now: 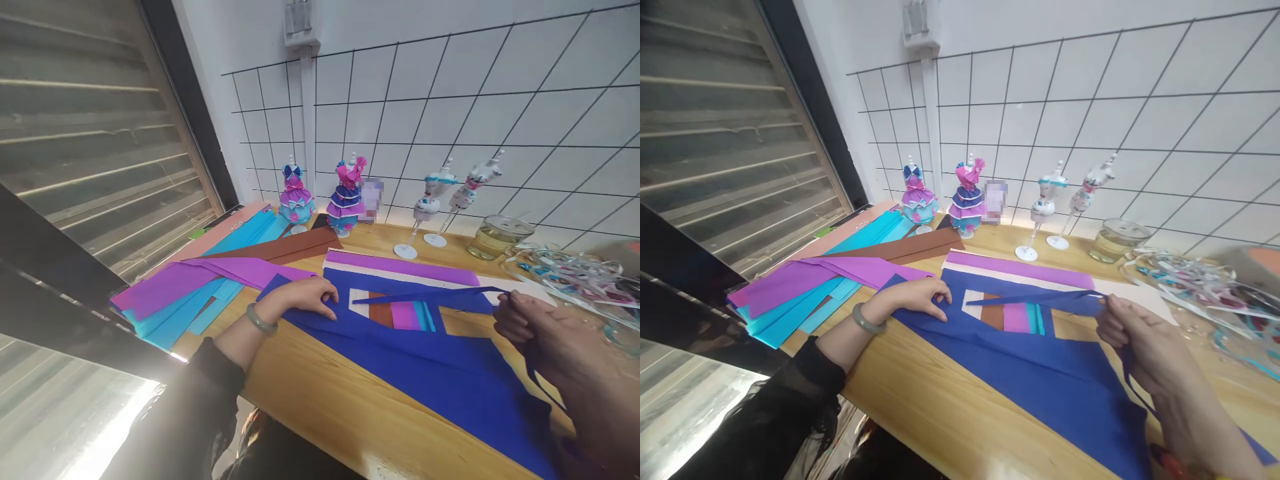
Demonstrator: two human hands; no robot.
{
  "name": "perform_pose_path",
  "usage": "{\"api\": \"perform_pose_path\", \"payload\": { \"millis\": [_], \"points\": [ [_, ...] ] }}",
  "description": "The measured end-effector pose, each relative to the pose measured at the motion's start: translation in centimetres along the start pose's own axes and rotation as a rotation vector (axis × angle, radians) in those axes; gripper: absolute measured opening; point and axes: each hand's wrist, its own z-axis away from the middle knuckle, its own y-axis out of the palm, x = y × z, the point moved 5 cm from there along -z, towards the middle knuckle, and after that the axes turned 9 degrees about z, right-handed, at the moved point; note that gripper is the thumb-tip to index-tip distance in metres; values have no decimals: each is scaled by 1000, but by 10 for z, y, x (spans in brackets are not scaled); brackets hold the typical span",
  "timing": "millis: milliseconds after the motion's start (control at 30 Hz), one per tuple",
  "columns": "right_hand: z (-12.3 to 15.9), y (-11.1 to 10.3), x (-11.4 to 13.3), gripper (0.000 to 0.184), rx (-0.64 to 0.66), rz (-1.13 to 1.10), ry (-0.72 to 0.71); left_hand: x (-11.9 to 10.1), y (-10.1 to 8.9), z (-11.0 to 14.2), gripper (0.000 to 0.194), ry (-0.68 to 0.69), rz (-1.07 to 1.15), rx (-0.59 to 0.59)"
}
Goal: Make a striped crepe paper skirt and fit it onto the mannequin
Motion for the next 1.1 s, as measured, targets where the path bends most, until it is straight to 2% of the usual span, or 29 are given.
{"api": "perform_pose_path", "payload": {
  "millis": [100,233,433,533,600,700,833,900,967,1100],
  "points": [
    [-4,9,-4,33,136,-142,38,-8,6,-3,36,-5,-111,29],
    [-5,10,-6,25,168,-173,34,-25,8,-1,27,13,-196,45],
    [0,2,2,29,188,-189,26,-84,10,28,14,91,-194,48],
    [1,-4,4,30,185,-168,11,-107,-4,54,13,107,-165,-18],
    [0,-8,5,28,174,-140,-2,-111,-23,73,14,89,-114,-105],
    [-2,-12,4,26,166,-106,-18,-93,-66,103,21,-37,-35,-298],
    [-1,-7,4,29,198,-34,-23,-44,-128,145,35,-187,89,-595],
    [1,-2,2,29,223,-17,-10,-17,-150,163,36,-253,116,-725],
    [2,2,0,29,251,-8,10,9,-159,175,38,-343,126,-736],
    [4,9,-6,31,297,36,49,47,-155,185,38,-496,-2,-672]
  ]
}}
